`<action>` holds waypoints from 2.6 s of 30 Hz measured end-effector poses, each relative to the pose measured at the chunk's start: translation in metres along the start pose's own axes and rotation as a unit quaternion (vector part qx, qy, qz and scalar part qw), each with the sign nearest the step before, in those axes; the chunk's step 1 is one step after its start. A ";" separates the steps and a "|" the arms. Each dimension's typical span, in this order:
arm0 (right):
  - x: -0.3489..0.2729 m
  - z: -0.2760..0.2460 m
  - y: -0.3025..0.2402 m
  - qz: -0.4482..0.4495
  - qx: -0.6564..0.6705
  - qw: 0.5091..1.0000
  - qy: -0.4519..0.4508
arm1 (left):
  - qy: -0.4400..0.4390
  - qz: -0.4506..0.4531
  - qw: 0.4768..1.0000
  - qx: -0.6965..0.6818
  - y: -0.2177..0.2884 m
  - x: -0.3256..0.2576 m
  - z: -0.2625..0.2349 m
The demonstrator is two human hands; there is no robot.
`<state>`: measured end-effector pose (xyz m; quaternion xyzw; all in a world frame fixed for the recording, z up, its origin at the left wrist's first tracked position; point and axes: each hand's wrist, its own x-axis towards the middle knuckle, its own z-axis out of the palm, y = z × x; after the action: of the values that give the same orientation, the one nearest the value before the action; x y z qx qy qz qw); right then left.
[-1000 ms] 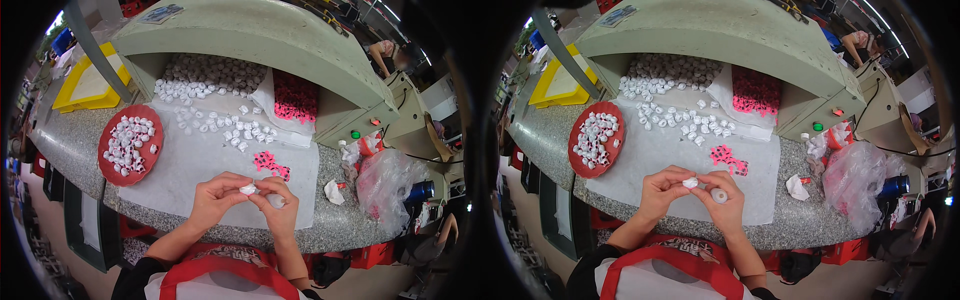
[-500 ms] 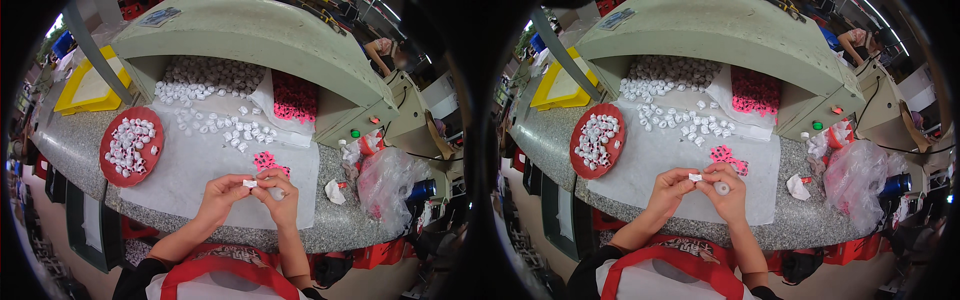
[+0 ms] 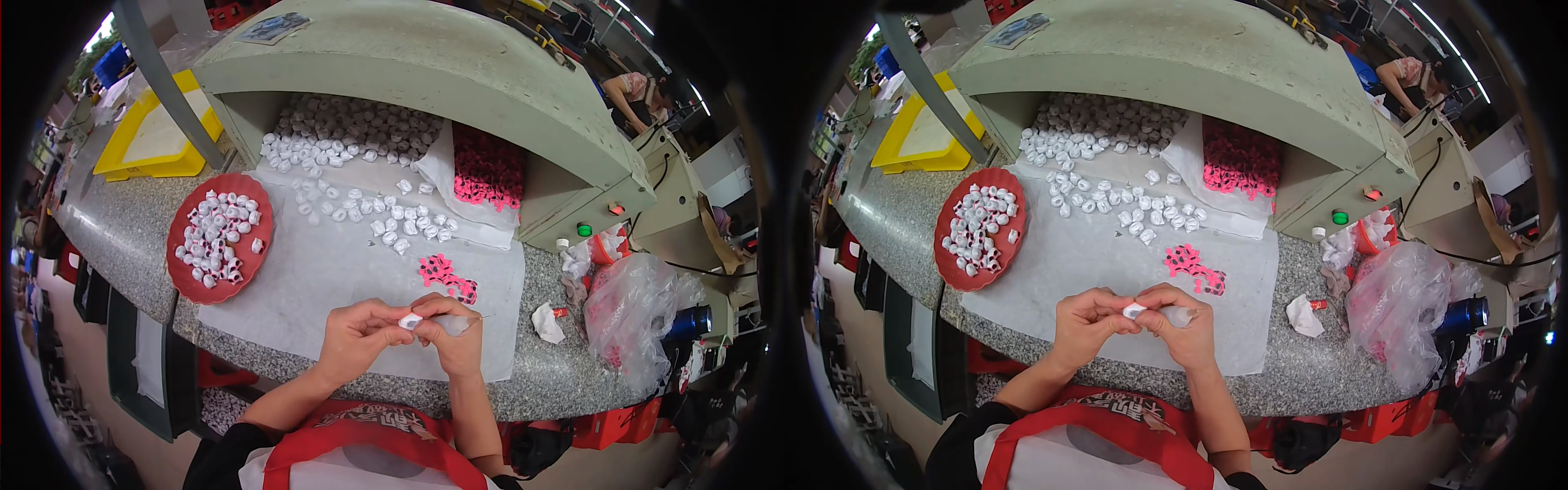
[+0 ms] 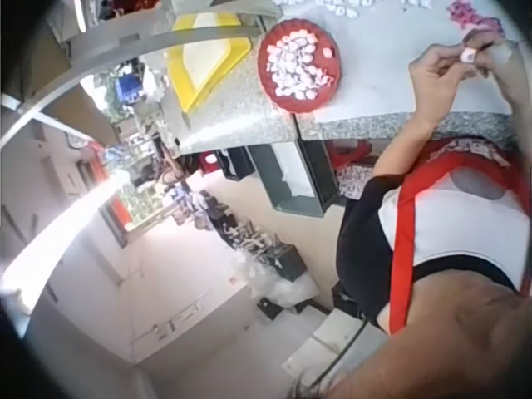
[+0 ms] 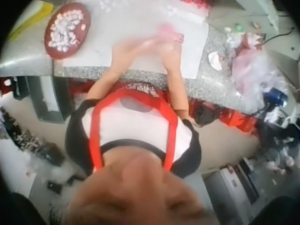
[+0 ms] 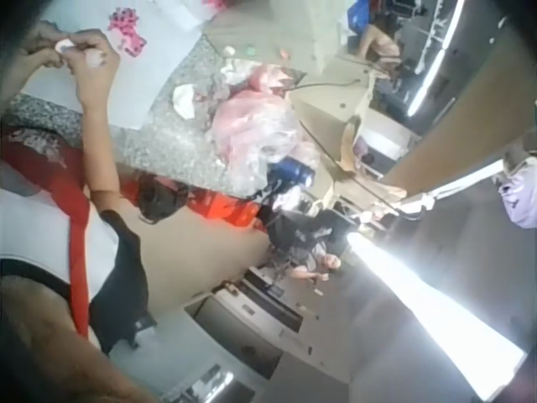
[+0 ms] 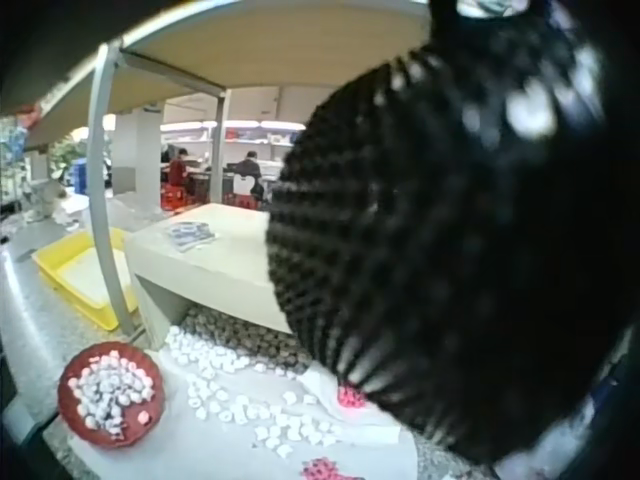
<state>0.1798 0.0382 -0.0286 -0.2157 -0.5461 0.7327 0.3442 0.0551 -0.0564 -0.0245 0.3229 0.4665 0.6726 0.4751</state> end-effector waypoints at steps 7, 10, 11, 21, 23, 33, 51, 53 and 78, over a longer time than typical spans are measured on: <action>0.005 0.043 0.027 0.047 -0.046 0.991 0.113 | 0.100 0.020 0.995 0.016 0.003 -0.003 -0.037; 0.005 0.037 0.028 -0.001 -0.036 0.984 0.175 | 0.250 0.139 0.896 0.339 0.035 0.002 -0.092; 0.005 0.034 0.028 0.000 -0.032 0.981 0.190 | 0.329 0.198 0.751 0.537 0.052 -0.002 -0.109; -0.010 0.035 0.011 0.010 -0.038 0.987 0.157 | -0.025 0.076 0.964 -0.252 0.191 -0.054 0.046; -0.014 0.025 0.012 0.015 -0.044 0.985 0.166 | 0.070 0.049 0.938 -0.336 0.191 -0.066 0.075; -0.019 0.016 -0.002 0.013 -0.026 0.978 0.208 | -0.316 0.287 0.819 -0.383 0.148 -0.022 0.077; -0.026 0.015 0.001 0.033 -0.022 0.981 0.189 | -0.344 0.255 0.900 -0.075 0.101 0.003 0.035; -0.027 0.000 0.002 0.014 -0.113 0.963 0.246 | -0.363 0.255 0.895 -0.052 0.098 0.020 0.035; -0.044 0.022 -0.037 -0.142 -0.165 0.939 0.268 | -0.001 -0.042 0.995 -0.087 0.006 0.012 0.001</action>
<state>0.2043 -0.0023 0.0110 -0.3782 -0.5720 0.4909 0.5373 0.0497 -0.0456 -0.0189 0.2613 0.4186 0.6899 0.5297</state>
